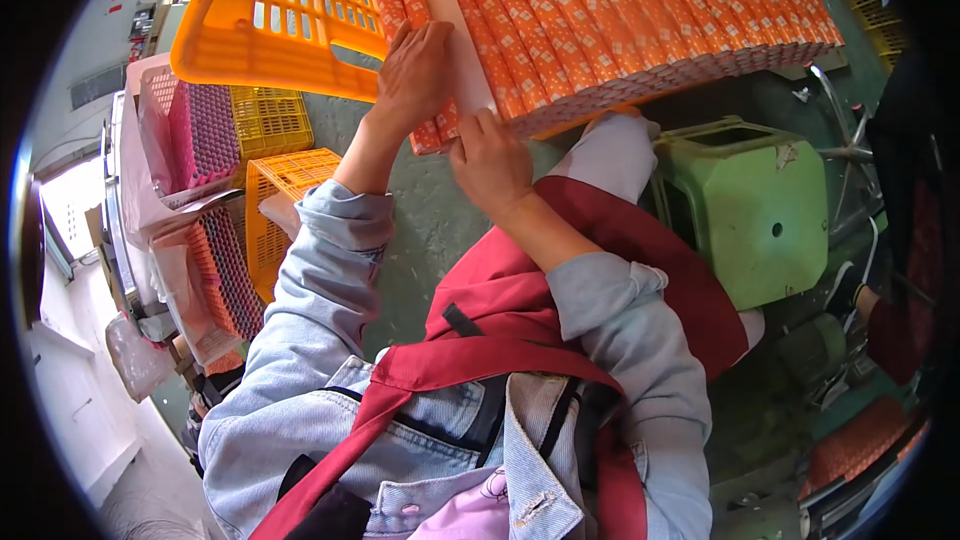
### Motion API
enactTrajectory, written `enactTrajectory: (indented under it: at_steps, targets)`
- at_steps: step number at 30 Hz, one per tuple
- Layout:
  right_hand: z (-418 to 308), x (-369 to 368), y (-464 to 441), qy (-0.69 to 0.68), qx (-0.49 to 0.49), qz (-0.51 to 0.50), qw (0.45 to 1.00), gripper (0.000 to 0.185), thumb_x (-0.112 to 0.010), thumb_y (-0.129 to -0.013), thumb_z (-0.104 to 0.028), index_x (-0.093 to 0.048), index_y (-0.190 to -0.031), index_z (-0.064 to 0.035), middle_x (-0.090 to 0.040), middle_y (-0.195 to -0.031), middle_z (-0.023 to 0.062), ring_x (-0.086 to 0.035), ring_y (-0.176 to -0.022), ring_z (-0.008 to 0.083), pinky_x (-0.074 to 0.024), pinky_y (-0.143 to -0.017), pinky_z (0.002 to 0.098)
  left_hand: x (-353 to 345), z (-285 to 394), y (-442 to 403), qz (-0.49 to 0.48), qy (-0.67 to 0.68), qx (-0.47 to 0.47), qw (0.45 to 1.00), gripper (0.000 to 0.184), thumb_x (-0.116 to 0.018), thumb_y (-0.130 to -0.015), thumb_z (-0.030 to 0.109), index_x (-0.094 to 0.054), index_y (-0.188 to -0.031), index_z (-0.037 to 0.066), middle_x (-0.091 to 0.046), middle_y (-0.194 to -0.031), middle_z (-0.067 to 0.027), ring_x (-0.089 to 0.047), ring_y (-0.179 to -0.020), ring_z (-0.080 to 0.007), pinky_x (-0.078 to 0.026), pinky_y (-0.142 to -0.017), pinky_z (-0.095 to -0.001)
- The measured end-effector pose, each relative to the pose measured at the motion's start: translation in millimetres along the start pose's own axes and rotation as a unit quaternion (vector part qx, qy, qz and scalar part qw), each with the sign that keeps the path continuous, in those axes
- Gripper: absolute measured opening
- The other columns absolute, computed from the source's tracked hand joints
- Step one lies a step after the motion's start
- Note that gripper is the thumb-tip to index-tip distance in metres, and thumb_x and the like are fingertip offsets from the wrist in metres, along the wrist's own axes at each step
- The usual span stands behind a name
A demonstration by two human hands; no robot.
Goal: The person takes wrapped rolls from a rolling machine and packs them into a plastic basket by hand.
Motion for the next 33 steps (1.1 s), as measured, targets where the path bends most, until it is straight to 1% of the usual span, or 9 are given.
enactTrajectory:
  at_steps: [5,9,12,17,19,22,25,28,33]
  targets:
    - [-4,-2,0,0.051,0.005,-0.058,0.997,0.010,-0.060,-0.079,-0.015,-0.056,-0.076,-0.0057,-0.055,-0.082,0.0082,-0.064,-0.065,0.0288,-0.0508,-0.052,0.0418,-2,-3,3,0.036,-0.042,-0.023,0.998,0.032,-0.053,-0.075,0.002,-0.054,-0.107,0.002,-0.056,-0.118,-0.0162,-0.048,-0.122,-0.0294,-0.026,-0.112,-0.0401]
    - [5,-17,4,0.148,-0.074,-0.189,0.968,0.010,-0.061,-0.077,-0.017,-0.056,-0.073,-0.0092,-0.055,-0.078,0.0051,-0.063,-0.066,0.0262,-0.0509,-0.053,0.0401,-7,-2,3,0.035,-0.101,-0.051,0.993,0.032,-0.053,-0.077,0.005,-0.052,-0.108,0.001,-0.054,-0.123,-0.0176,-0.043,-0.128,-0.0310,-0.025,-0.112,-0.0408]
    - [-28,14,-9,0.239,0.092,0.042,0.966,0.011,-0.063,-0.074,-0.018,-0.056,-0.071,-0.0110,-0.055,-0.073,0.0031,-0.062,-0.067,0.0238,-0.0504,-0.054,0.0385,-10,-4,-2,0.014,-0.110,-0.054,0.992,0.031,-0.053,-0.078,0.008,-0.051,-0.109,0.001,-0.052,-0.125,-0.0182,-0.041,-0.129,-0.0314,-0.025,-0.112,-0.0413]
    - [-41,1,-2,0.210,0.228,0.030,0.950,0.012,-0.066,-0.071,-0.018,-0.055,-0.071,-0.0120,-0.054,-0.072,0.0023,-0.060,-0.067,0.0218,-0.0500,-0.055,0.0362,-5,-5,-5,-0.040,-0.044,-0.010,0.998,0.029,-0.051,-0.082,0.012,-0.052,-0.108,0.001,-0.052,-0.128,-0.0182,-0.042,-0.129,-0.0314,-0.025,-0.112,-0.0427]
    - [-22,7,-1,0.125,0.139,0.039,0.982,0.011,-0.066,-0.070,-0.016,-0.055,-0.071,-0.0118,-0.053,-0.074,0.0027,-0.060,-0.066,0.0217,-0.0496,-0.055,0.0356,-10,-9,-4,-0.055,-0.015,0.012,0.998,0.028,-0.051,-0.083,0.013,-0.052,-0.108,0.001,-0.052,-0.128,-0.0181,-0.042,-0.129,-0.0315,-0.025,-0.111,-0.0432]
    - [-5,10,4,0.039,0.034,0.051,0.997,0.010,-0.065,-0.070,-0.013,-0.055,-0.071,-0.0115,-0.053,-0.075,0.0031,-0.060,-0.066,0.0217,-0.0496,-0.055,0.0352,-3,-6,-2,0.041,-0.080,-0.021,0.996,0.029,-0.047,-0.089,0.014,-0.050,-0.116,0.004,-0.049,-0.132,-0.0164,-0.042,-0.129,-0.0313,-0.023,-0.112,-0.0453]
    - [11,10,12,-0.052,-0.084,0.069,0.993,0.008,-0.064,-0.070,-0.011,-0.056,-0.073,-0.0112,-0.052,-0.075,0.0036,-0.060,-0.066,0.0216,-0.0499,-0.056,0.0350,-10,-8,-2,0.013,-0.094,-0.017,0.995,0.029,-0.046,-0.091,0.017,-0.050,-0.117,0.004,-0.048,-0.134,-0.0162,-0.041,-0.130,-0.0302,-0.022,-0.112,-0.0455]
    - [-11,24,1,0.088,0.013,0.076,0.993,0.007,-0.064,-0.071,-0.010,-0.059,-0.075,-0.0111,-0.053,-0.076,0.0036,-0.060,-0.066,0.0228,-0.0506,-0.056,0.0363,-13,-10,-3,0.004,-0.115,-0.012,0.993,0.031,-0.046,-0.091,0.018,-0.050,-0.118,0.003,-0.048,-0.135,-0.0160,-0.041,-0.131,-0.0292,-0.021,-0.113,-0.0456]
    - [-31,8,3,0.163,0.187,0.011,0.969,0.009,-0.066,-0.071,-0.012,-0.060,-0.078,-0.0108,-0.053,-0.079,0.0032,-0.060,-0.067,0.0230,-0.0508,-0.056,0.0369,-17,-11,-5,0.016,-0.129,-0.019,0.991,0.036,-0.048,-0.087,0.016,-0.049,-0.121,0.002,-0.049,-0.134,-0.0154,-0.041,-0.131,-0.0280,-0.020,-0.113,-0.0455]
Point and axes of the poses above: each hand's wrist, its own y-axis away from the middle knuckle, its own x-axis out of the back of the hand, z = x × y, the point moved 9 cm from there along -y, towards the middle knuckle
